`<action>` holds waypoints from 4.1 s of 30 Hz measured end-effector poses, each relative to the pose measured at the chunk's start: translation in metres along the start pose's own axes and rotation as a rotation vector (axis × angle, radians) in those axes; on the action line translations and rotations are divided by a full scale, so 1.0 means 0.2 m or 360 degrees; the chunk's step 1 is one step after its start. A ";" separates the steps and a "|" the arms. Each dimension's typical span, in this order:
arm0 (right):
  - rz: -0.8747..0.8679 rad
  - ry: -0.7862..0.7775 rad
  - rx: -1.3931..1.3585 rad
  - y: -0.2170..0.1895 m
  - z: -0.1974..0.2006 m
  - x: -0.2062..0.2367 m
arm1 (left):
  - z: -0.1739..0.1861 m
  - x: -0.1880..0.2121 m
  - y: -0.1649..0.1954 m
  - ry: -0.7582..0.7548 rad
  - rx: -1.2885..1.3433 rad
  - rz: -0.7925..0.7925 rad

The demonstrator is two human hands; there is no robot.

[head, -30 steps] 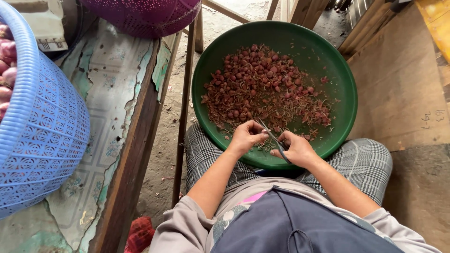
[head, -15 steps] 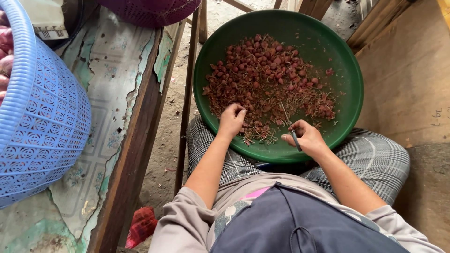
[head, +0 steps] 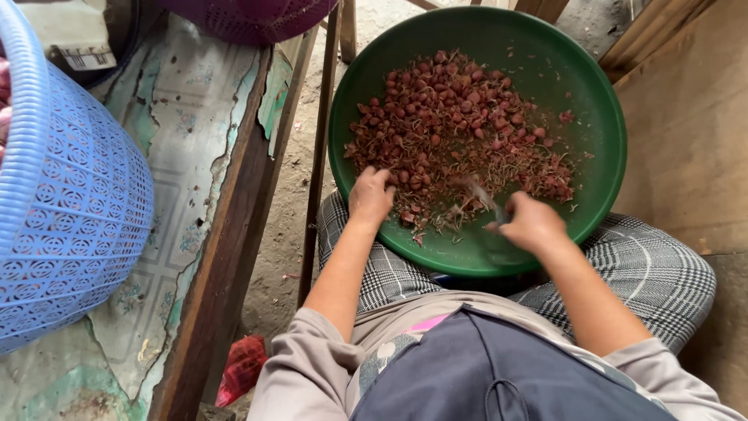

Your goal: The person sits with a green tray of untrimmed shallots on their lap and uses scissors to cut the root ends and tops off the shallots one at a time. Trimmed shallots are placed into a blue basket on the table and the cut-off roots and skins are tossed into a purple basket.

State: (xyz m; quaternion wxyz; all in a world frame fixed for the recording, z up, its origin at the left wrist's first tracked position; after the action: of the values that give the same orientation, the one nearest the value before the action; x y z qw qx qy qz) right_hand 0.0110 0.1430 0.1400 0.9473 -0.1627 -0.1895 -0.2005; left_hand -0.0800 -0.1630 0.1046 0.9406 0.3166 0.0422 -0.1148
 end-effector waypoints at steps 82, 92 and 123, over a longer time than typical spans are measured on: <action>0.0339 -0.0176 -0.0904 -0.14 -0.08 0.04 | -0.41 0.07 0.21 -0.0588 0.2545 0.0752; 0.0324 -0.0245 -0.0956 -0.16 -0.10 0.06 | -0.40 0.10 0.25 -0.0591 0.2541 0.0579; 0.0317 -0.0217 -0.0951 -0.05 -0.16 -0.09 | -0.43 -0.11 0.00 -0.0614 0.1415 0.0473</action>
State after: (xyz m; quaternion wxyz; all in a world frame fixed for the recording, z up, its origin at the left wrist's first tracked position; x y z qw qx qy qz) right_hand 0.0005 0.1288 0.1068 0.8577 -0.4645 -0.1685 -0.1423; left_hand -0.1028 -0.1063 0.0387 0.7118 0.6621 -0.2307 -0.0430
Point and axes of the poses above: each hand's wrist, its own x-axis away from the middle knuckle, its own z-axis out of the back of the hand, y = z × x, the point moved 4 cm from there along -x, towards the middle knuckle, and after that the axes turned 4 degrees about -z, right-handed, at the moved point
